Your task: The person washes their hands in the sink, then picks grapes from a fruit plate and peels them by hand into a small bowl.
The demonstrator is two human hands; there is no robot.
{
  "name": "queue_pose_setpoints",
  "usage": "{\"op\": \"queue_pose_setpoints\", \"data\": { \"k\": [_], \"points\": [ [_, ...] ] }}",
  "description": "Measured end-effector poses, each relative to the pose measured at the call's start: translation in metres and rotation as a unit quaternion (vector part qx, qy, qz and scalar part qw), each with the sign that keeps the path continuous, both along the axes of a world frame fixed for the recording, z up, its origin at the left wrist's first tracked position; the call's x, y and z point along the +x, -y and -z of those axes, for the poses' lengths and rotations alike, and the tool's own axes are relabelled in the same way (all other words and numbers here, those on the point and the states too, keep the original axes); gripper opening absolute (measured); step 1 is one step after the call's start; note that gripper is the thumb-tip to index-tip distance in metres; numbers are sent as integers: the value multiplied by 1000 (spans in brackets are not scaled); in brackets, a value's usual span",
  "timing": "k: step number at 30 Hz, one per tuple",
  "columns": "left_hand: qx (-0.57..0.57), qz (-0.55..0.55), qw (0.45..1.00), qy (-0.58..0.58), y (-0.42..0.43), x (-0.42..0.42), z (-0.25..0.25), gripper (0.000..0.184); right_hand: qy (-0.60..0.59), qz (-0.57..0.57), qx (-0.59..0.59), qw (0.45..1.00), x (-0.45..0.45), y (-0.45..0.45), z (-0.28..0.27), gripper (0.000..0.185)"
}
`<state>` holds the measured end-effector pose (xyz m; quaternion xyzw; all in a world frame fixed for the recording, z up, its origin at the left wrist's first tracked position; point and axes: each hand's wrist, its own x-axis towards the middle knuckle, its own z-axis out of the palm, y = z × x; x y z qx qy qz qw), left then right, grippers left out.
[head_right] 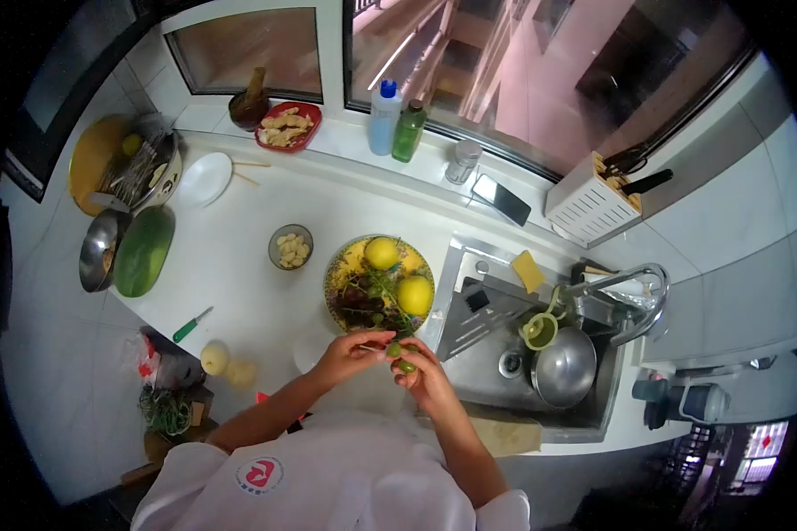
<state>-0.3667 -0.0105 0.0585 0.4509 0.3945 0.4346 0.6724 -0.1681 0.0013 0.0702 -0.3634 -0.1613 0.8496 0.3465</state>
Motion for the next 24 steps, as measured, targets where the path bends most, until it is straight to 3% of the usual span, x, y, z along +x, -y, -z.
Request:
{"op": "queue_pose_setpoints", "data": {
  "k": [12, 15, 17, 24],
  "points": [
    [33, -152, 988, 0, 35, -23, -5, 28, 62, -95, 51, 992, -53, -6, -17, 19],
    [15, -190, 982, -12, 41, -25, 4, 24, 147, -90, 104, 979, -61, -4, -14, 17],
    [33, -202, 978, -38, 43, -29, 3, 24, 233, -58, 206, 949, -63, 0, -10, 13],
    [83, -213, 956, -184, 45, -43, -19, 20, 309, -43, 364, 877, -73, 7, -7, 8]
  ]
}}
